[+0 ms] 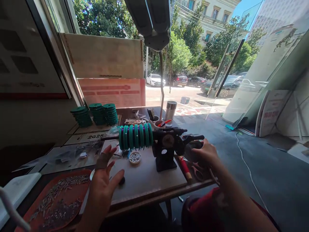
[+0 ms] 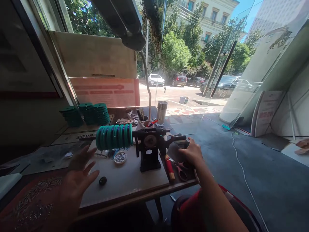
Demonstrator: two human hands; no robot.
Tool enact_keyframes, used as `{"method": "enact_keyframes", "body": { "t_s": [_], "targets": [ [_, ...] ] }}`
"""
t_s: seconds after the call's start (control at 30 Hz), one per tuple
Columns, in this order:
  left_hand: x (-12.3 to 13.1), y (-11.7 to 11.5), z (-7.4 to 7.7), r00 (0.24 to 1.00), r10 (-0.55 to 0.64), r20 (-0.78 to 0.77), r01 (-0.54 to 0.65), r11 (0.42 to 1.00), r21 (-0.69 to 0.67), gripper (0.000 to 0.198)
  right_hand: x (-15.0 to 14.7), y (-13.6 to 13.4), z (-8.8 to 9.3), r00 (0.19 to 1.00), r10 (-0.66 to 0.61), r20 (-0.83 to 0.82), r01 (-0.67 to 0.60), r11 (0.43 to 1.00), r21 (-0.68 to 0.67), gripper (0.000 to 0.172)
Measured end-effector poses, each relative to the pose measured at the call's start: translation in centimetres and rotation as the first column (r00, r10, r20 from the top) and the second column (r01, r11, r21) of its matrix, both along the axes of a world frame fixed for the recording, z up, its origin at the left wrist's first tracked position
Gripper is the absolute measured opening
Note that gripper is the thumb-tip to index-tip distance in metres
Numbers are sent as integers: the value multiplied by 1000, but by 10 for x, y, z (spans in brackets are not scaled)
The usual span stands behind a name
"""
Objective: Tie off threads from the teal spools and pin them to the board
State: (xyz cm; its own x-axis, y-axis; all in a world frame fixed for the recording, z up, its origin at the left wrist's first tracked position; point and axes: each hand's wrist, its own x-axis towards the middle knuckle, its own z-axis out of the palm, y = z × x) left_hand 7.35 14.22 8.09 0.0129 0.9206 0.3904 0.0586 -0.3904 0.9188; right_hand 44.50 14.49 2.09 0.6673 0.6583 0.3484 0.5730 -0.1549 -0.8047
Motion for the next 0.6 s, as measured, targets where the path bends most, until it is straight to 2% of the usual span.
{"method": "enact_keyframes", "body": {
  "t_s": [0.1,0.23,0.37,0.47,0.6],
  "targets": [
    [0,-7,0,999,31,10,-31,999,-19,57,0,-18,9,980,-77,183,91,994,-67,56],
    [2,-17,-5,1000,9,5,-8,999,-51,52,-7,-27,17,839,-234,492,256,966,24,59],
    [0,-25,-13,992,-57,-113,47,995,-91,40,-10,-30,19,767,-333,549,314,940,132,62],
    [-2,-28,-16,975,-91,-203,70,992,-106,28,-9,-29,16,764,-329,555,300,943,147,63],
    [-1,-30,-13,964,-88,-251,71,995,-73,18,-6,-27,12,763,-313,565,276,949,152,63]
  ]
}}
